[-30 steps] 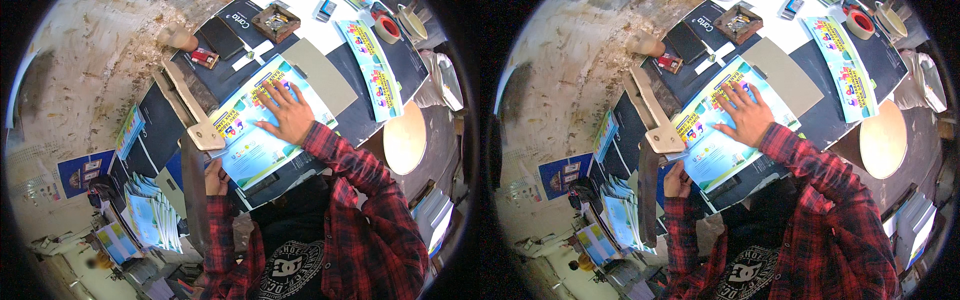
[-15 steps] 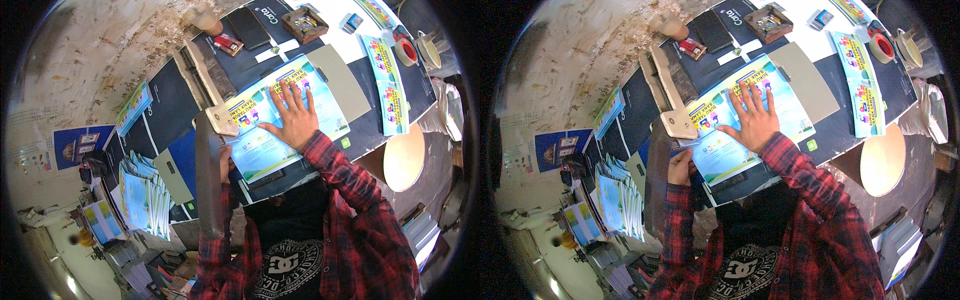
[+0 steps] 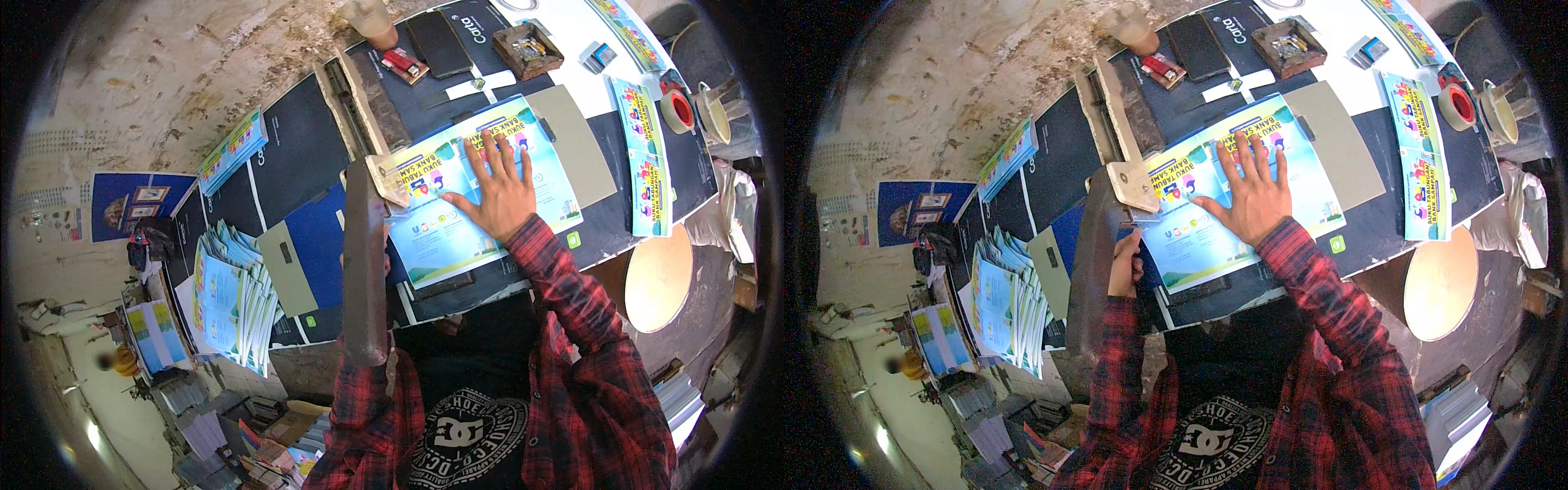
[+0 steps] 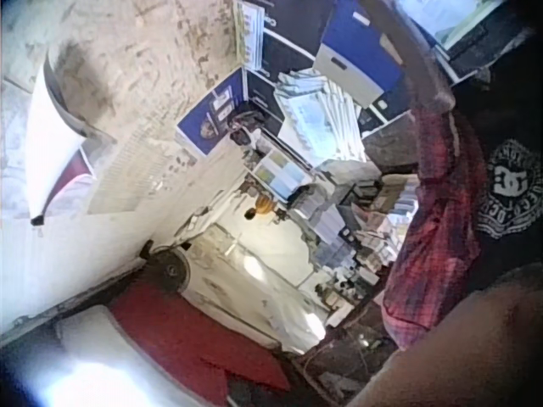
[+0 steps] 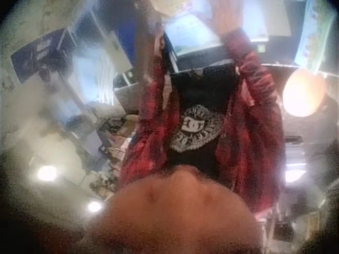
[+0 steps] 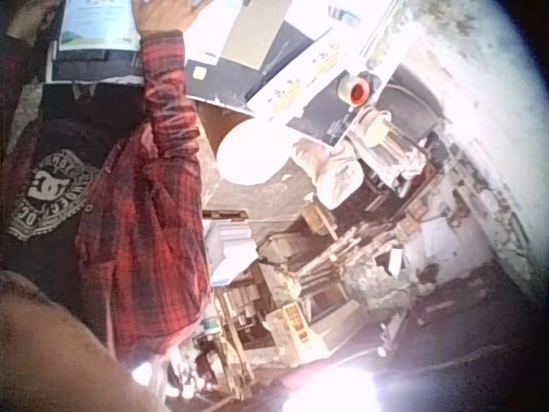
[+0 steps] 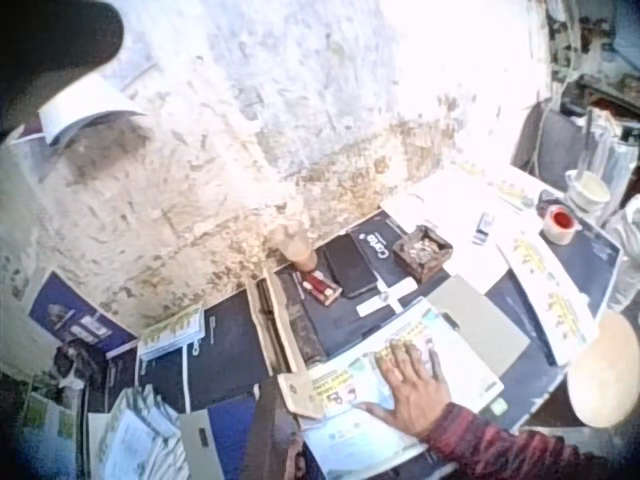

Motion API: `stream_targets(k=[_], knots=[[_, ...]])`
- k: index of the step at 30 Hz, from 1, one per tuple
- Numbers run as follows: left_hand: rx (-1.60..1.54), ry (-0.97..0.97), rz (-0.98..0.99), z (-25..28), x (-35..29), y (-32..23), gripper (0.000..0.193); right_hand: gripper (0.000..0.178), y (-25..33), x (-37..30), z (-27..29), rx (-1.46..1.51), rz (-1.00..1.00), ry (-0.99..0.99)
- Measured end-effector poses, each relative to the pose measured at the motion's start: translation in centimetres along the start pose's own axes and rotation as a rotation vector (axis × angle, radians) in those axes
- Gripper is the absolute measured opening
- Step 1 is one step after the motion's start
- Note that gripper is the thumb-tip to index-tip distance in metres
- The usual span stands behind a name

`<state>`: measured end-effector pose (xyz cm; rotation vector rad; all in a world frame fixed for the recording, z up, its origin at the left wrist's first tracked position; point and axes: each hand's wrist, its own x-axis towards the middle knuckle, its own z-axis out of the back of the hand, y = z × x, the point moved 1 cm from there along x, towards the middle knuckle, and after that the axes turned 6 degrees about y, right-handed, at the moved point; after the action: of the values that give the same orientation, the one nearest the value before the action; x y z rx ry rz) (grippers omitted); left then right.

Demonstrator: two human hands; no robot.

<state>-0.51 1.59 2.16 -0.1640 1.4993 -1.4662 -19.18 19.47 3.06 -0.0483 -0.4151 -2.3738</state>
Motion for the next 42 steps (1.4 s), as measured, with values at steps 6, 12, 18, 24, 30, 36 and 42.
stream_targets(k=[6,12,18,24,30,36,42], knots=[[-0.033,0.066,0.003,0.2,0.7,-0.1,0.030,0.087,-0.2,-0.1,-0.2,0.014,0.004,-0.033],[-0.072,0.182,0.087,0.6,3.6,0.9,0.030,0.087,-0.2,-0.1,-0.2,0.014,-0.034,-0.054],[-0.062,0.144,0.126,3.0,4.2,1.9,0.027,0.089,0.4,-0.2,-0.7,0.051,-0.034,-0.017],[-0.044,-0.009,0.056,-0.4,0.9,-0.8,0.017,0.089,-0.4,-0.1,-0.5,0.058,-0.021,-0.009],[-0.030,-0.035,-0.015,-0.9,0.5,-0.9,0.018,0.090,-0.6,0.0,-0.3,0.023,-0.010,0.006],[0.019,-0.045,-0.006,0.3,1.2,0.8,0.023,0.100,-2.4,1.6,0.4,-0.015,0.136,0.114],[0.016,-0.012,-0.007,-0.4,1.6,0.9,0.027,0.101,-6.3,2.7,0.8,-0.107,0.275,0.170]])
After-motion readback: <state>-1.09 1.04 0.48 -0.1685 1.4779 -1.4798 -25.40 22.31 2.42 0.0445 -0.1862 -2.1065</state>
